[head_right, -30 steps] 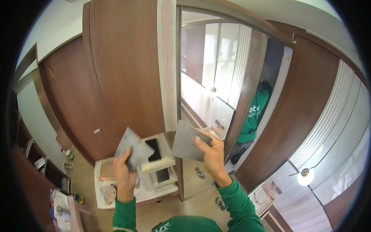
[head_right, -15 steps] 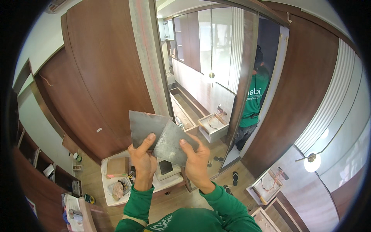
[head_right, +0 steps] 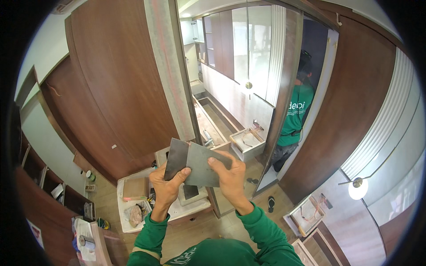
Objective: The person sands the vertical edge of a wooden wardrobe door using two sanding blocks held in both hands. They move the blocks up and down along the edge repeatedly, occasionally pausing to inspect the surface.
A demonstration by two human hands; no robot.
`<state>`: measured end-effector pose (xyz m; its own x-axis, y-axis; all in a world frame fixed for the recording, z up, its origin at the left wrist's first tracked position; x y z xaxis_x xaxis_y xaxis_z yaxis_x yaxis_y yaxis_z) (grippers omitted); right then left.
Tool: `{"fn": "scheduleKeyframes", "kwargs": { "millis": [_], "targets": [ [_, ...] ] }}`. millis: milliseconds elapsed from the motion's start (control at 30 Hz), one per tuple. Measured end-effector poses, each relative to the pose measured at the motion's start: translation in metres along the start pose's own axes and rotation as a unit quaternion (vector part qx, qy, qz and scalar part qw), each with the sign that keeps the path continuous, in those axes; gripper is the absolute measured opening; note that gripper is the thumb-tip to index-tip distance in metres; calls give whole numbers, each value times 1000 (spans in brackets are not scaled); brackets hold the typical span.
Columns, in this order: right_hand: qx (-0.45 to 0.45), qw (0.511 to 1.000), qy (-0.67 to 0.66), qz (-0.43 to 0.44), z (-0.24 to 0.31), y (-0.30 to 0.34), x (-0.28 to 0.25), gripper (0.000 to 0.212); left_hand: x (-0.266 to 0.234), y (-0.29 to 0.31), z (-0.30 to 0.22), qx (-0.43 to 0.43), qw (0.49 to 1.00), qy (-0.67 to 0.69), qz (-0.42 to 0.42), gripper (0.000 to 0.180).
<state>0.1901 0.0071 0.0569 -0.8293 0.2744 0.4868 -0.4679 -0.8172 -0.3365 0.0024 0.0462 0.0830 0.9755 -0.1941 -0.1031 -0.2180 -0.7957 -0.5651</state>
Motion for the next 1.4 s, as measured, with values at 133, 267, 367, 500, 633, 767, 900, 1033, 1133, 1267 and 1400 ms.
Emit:
{"fn": "scheduleKeyframes", "kwargs": {
  "millis": [133, 267, 367, 500, 633, 767, 900, 1033, 1133, 1267, 1400],
  "targets": [
    [5, 999, 19, 41, -3, -4, -1, 25, -6, -1, -9, -7, 999, -28, 37, 17],
    [-8, 998, -26, 52, 15, -14, 0, 28, -42, -18, -20, -2, 989, -141, 35, 19],
    [-38, 991, -122, 30, 52, -33, -10, 32, -105, -54, -56, -17, 982, -141, -126, 26],
    [-174, 974, 37, 138, 101, -45, 26, 32, -163, -127, -149, 162, 963, -94, -193, 40],
    [-435, 833, 295, 176, 135, -81, 84, 31, -165, -194, -222, 224, 962, -88, -130, 41],
    [-539, 732, 377, 175, 138, -122, 114, 33, -160, -256, -235, 208, 976, -39, -45, 34],
    [-558, 686, 432, 178, 137, -137, 128, 33, -152, -275, -218, 198, 980, 5, -12, 30],
    [-572, 648, 476, 164, 137, -141, 134, 33, -151, -275, -209, 197, 980, 16, 3, 30],
    [-582, 632, 486, 159, 138, -138, 140, 38, -153, -270, -211, 203, 979, 6, -8, 31],
    [-597, 609, 500, 148, 140, -138, 141, 45, -153, -272, -208, 208, 978, 7, -8, 32],
    [-607, 588, 514, 143, 137, -136, 146, 47, -158, -274, -206, 215, 977, -8, -1, 34]
  ]
}}
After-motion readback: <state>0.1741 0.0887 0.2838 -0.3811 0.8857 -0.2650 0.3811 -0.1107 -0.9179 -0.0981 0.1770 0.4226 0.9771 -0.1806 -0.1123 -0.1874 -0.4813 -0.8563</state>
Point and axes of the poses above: each hand's wrist, its own y-axis away from the middle knuckle, its own x-axis out of the palm, z = x × y, the point moved 5 cm from there along -y, towards the middle knuckle, and after that the axes turned 8 degrees about -y, right-handed, at the moved point
